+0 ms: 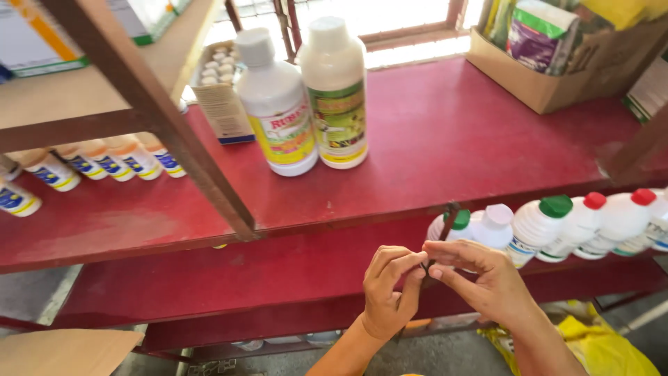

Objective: Organizing agricultural chemical bottles on shelves and weighing white powder from a bag into a container using a scoop and scale.

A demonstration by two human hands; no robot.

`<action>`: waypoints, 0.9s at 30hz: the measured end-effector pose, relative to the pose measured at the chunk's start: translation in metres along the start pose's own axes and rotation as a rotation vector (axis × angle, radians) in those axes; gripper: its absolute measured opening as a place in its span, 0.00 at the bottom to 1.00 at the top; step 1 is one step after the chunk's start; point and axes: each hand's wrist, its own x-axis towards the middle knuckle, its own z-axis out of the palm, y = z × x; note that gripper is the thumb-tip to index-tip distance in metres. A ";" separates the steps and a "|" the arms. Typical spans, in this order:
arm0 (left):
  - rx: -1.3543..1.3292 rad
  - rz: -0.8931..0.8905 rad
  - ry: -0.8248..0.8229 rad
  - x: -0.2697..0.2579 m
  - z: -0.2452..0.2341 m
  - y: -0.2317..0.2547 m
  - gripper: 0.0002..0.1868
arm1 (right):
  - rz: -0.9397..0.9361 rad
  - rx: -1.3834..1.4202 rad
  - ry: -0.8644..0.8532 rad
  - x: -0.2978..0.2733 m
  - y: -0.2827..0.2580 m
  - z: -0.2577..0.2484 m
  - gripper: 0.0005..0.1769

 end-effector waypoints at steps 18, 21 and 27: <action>-0.306 -0.315 0.111 0.125 -0.056 -0.057 0.42 | -0.283 -0.097 0.100 0.213 -0.114 0.069 0.65; -0.362 -0.346 0.110 0.128 -0.058 -0.056 0.42 | -0.231 -0.042 0.102 0.216 -0.114 0.078 0.61; -0.306 -0.339 0.074 0.123 -0.068 -0.069 0.41 | -0.315 -0.246 0.261 0.180 -0.105 0.075 0.59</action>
